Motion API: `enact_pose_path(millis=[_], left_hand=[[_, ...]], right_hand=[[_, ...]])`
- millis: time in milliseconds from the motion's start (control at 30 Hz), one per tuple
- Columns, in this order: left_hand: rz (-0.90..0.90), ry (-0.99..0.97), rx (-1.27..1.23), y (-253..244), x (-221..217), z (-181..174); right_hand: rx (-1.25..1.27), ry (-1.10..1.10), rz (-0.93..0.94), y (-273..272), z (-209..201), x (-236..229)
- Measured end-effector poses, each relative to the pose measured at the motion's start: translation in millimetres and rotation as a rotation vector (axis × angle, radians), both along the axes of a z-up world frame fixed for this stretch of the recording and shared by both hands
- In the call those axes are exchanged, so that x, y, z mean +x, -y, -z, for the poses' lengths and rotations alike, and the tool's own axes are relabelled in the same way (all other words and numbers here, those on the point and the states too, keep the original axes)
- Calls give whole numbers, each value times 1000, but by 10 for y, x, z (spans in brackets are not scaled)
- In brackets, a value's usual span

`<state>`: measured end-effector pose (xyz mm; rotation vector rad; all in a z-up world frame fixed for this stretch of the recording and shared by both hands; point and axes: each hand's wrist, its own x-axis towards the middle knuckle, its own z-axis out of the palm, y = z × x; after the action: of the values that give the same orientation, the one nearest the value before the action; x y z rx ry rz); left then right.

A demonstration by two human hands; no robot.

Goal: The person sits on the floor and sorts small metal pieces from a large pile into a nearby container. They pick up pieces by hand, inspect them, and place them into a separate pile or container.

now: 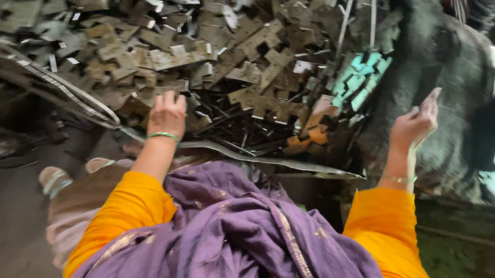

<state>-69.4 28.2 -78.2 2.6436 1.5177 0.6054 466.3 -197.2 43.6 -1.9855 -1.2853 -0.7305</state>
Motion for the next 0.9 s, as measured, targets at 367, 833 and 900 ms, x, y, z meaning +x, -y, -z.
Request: enact_pose_path(millis=[367,833,900], left_hand=[[222,22,153,-73,-109,-183],[-253,2410,-1108,-169,-77,-1047],[-43,2211,-1129,-205,2,-1017]], right_hand=[[-304,15,-49,-232,-258,-734],[-783,113,-364,-1134,198,-2501],[-780,87,-388,-1106,246,-2402]])
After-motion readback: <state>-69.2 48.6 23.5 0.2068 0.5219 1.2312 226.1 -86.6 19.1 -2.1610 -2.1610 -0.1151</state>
